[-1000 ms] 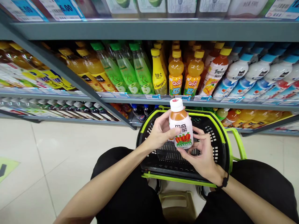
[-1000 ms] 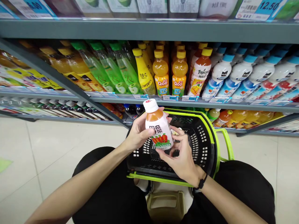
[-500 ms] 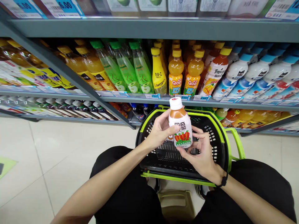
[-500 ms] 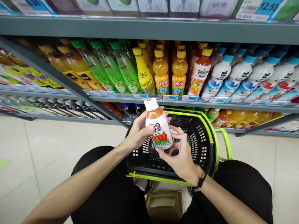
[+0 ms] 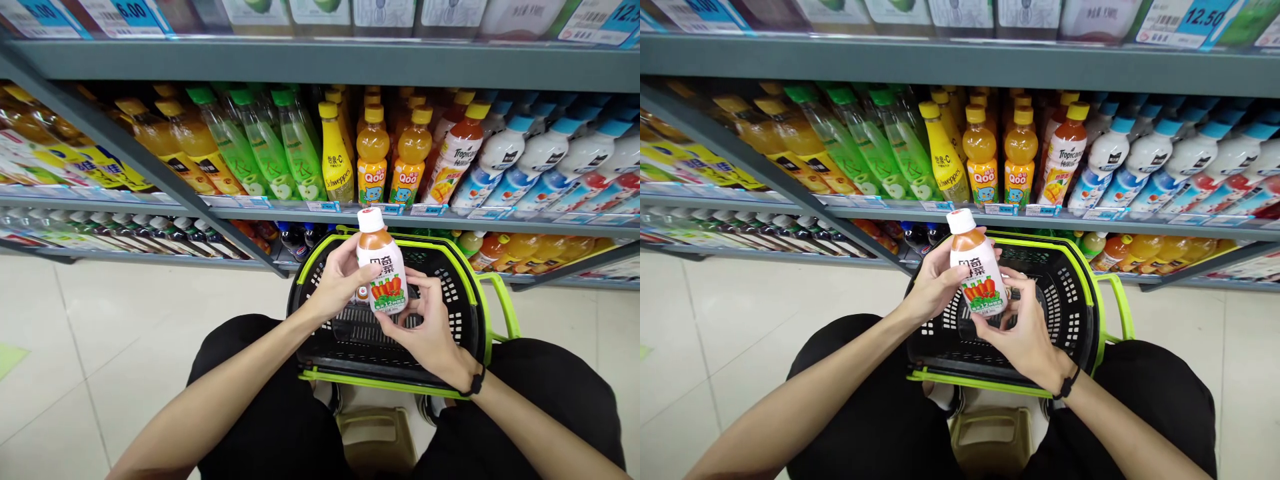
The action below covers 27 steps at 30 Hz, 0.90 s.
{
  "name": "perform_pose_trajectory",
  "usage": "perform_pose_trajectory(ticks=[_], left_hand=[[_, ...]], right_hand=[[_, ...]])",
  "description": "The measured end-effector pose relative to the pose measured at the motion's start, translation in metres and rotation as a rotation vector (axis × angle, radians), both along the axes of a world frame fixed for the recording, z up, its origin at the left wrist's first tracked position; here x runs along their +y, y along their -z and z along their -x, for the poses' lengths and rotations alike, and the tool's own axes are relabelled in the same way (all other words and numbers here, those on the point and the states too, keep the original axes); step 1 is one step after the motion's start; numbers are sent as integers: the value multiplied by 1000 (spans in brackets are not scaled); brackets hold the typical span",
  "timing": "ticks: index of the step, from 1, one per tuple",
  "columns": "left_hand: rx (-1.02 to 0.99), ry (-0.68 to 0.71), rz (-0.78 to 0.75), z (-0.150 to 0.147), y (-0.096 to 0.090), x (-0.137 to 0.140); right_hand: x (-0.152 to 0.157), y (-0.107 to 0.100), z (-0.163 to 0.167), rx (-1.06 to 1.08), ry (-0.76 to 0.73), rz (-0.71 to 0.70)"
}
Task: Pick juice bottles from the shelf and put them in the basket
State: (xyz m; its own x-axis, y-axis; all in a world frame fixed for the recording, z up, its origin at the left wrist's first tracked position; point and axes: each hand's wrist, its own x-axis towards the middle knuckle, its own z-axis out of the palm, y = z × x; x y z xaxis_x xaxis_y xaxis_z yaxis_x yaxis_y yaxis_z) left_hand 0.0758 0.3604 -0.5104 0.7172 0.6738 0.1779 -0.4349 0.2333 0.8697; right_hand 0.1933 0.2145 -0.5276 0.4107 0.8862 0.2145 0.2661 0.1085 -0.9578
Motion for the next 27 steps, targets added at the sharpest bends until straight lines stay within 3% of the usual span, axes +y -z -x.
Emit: perform_pose_trajectory(ticks=[6,12,17,21,27], left_hand=[[41,-84,-11,-8,6,-5],[102,-39,65,-9,4,-1],[92,-61,81,-6,4,4],[73,-68,23,-5,5,4],[120,-62,59,-6,-2,-1]], right_hand=[[1,3,-3,-15,65,145],[10,-5,-7,391,-32,78],[18,-20,-21,665,-143,128],[17,-23,-26,793,-180,182],[13,-18,-27,908,-259,135]])
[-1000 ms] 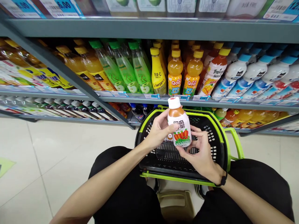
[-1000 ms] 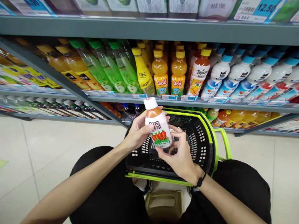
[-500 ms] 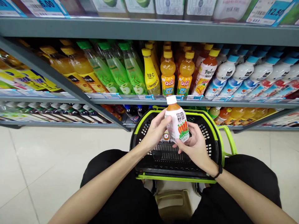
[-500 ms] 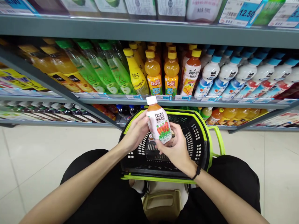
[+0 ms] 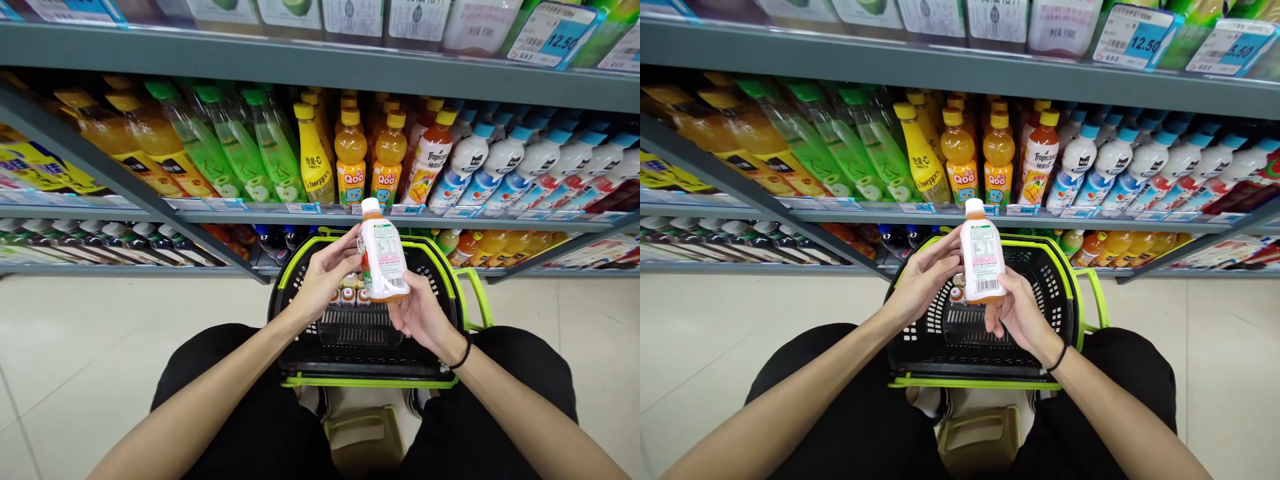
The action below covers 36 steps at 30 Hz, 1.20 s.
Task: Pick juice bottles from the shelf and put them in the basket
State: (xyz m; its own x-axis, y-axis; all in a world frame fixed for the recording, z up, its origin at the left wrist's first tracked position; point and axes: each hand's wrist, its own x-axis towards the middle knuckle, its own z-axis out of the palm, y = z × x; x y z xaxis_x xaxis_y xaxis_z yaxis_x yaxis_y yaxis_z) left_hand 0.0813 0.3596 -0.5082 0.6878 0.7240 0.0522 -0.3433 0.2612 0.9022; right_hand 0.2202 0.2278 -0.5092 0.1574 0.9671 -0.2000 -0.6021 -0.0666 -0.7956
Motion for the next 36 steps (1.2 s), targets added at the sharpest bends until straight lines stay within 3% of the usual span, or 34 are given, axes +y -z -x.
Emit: perform_pose_trajectory(ticks=[6,14,24,30,36], left_hand=[[12,-2,45,2,-2,0],[54,30,43,4,-4,2],[140,156,233,-3,6,-3],[122,159,234,-5,3,-4],[65,141,148,-6,2,-4]], right_hand=[[1,6,-6,100,-1,22],[5,-3,-6,261,-11,-21],[5,-2,0,226,4,75],[6,-1,2,54,16,101],[-2,8,2,-429,145,36]])
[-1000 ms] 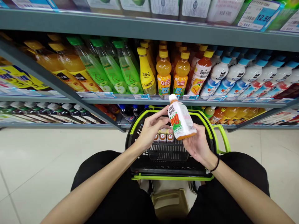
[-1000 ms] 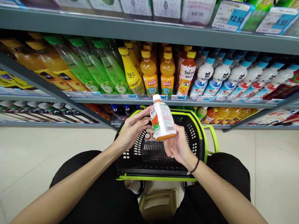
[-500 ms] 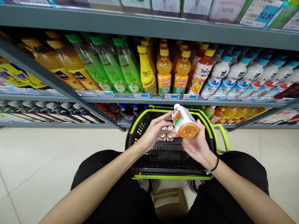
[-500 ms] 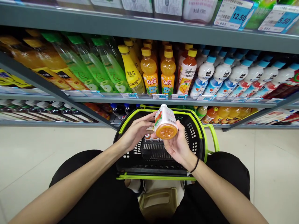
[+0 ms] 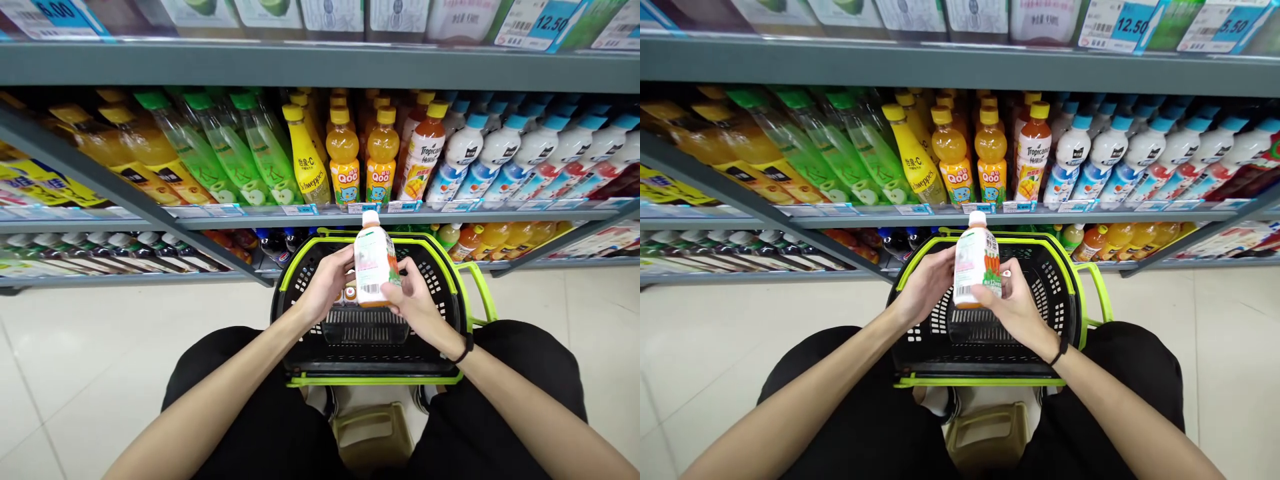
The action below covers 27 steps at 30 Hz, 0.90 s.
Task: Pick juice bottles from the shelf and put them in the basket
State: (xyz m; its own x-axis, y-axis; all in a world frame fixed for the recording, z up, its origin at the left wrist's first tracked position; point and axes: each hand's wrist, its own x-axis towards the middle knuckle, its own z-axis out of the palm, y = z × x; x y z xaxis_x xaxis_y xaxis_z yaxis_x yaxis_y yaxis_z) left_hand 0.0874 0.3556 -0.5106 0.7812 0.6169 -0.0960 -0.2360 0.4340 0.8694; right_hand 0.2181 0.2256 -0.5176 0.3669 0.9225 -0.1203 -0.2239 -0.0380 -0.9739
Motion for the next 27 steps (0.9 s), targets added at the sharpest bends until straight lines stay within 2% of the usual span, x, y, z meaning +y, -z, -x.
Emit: perform_pose_trajectory(ticks=[2,6,11,13,21,27], left_hand=[[-12,-18,-13,1,1,0],[2,-2,-1,2,3,-3],[21,17,8,2,1,-5],[20,30,5,2,-1,-5],[96,-12,-8,2,-2,-4],[207,-128,48,-5,6,-3]], right_hand=[[-3,1,1,-138,-8,-32],[-8,0,-1,-361,-9,-11],[-7,6,-11,-1065,75,-69],[-6,10,-13,-1234,112,-123],[-6,9,-6,-1294,95,-115],[-6,5,-8,-1257,8,-43]])
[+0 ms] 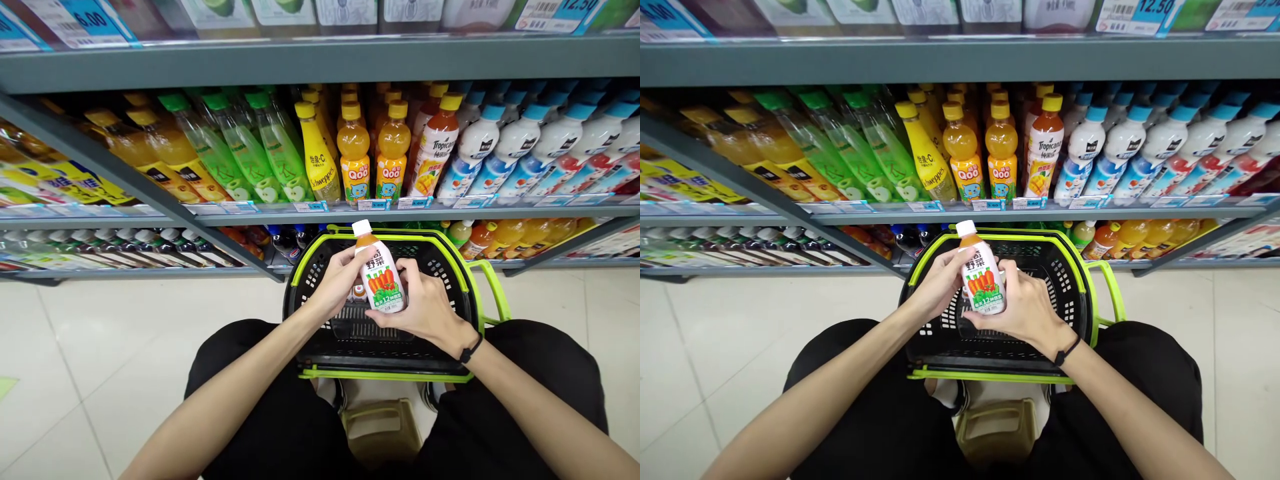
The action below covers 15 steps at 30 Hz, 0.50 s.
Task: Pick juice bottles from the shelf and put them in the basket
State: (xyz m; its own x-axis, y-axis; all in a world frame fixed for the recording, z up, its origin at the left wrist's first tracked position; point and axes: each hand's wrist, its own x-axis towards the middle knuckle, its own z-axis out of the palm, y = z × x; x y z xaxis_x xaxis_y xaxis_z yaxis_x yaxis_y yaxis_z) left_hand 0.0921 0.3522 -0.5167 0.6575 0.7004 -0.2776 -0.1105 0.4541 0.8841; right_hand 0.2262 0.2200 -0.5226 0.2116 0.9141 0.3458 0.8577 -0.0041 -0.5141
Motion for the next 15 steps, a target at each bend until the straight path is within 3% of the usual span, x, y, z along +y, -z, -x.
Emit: perform_pose_trajectory(ticks=[4,7,15], left_hand=[[31,-35,16,-5,0,-1],[40,-4,-10,-2,-2,1],[-37,65,-131,15,-7,19]], right_hand=[[3,-2,2,69,86,169],[4,-2,1,237,98,260],[11,11,-11,1048,-138,173]])
